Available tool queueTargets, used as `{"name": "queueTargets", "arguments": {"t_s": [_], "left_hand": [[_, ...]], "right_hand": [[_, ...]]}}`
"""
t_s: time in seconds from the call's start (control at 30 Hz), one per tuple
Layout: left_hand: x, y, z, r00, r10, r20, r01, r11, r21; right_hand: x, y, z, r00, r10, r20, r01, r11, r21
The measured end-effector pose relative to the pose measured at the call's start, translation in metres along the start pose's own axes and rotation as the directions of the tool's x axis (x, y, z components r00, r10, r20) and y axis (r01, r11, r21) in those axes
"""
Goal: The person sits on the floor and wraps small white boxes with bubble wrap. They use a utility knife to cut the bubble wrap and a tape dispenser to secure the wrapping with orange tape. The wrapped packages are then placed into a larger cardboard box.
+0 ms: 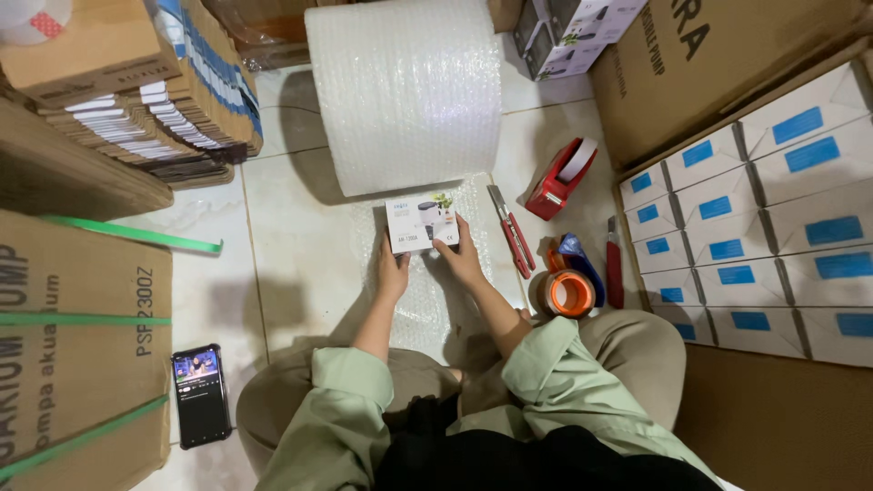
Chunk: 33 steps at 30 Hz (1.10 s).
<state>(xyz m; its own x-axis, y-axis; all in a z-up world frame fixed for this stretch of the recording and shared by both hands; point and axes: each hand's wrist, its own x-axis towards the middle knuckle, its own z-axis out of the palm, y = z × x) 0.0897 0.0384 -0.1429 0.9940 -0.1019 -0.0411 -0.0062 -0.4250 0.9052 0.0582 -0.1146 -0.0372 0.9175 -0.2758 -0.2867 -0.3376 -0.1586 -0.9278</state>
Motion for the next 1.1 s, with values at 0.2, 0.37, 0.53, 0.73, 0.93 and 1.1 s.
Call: {"name": "queueTargets", "arguments": {"t_s": [0.2,0.37,0.53,0.73,0.93,1.1], "left_hand": [[-0.028,0.052,-0.023,0.993,-0.104,-0.061,0.114,0.977,0.179],[-0.075,0.037,-0.009,0.862,-0.165,0.48,-0.227,0.721,0.655],[-0.085,0.018,0.002,0.815,-0.066,0.576,-0.482,0.473,0.737],[-0.085,0.038,-0.016,0.855,-0.056,0.516,-0.346,0.679,0.647],[-0.106,0.084,-0.029,0.875,-0.06,0.48,-0.327,0.658,0.678],[-0.122,0.101,-0.041,0.84,-0.158,0.519,-0.229,0.764,0.603]], "right_hand": [[-0.016,-0.002,-0.002,0.985,-0.12,-0.128,0.112,0.991,-0.068],[-0.024,0.047,0.002,0.892,-0.363,-0.269,0.305,0.923,-0.234],[-0.077,0.082,0.028,0.887,0.012,0.461,0.397,0.489,-0.777],[-0.06,0.093,0.015,0.919,-0.056,0.39,0.383,0.364,-0.849],[-0.059,0.077,0.002,0.89,-0.074,0.45,0.445,0.359,-0.82],[-0.092,0.021,-0.02,0.851,0.036,0.524,0.484,0.331,-0.81]]}}
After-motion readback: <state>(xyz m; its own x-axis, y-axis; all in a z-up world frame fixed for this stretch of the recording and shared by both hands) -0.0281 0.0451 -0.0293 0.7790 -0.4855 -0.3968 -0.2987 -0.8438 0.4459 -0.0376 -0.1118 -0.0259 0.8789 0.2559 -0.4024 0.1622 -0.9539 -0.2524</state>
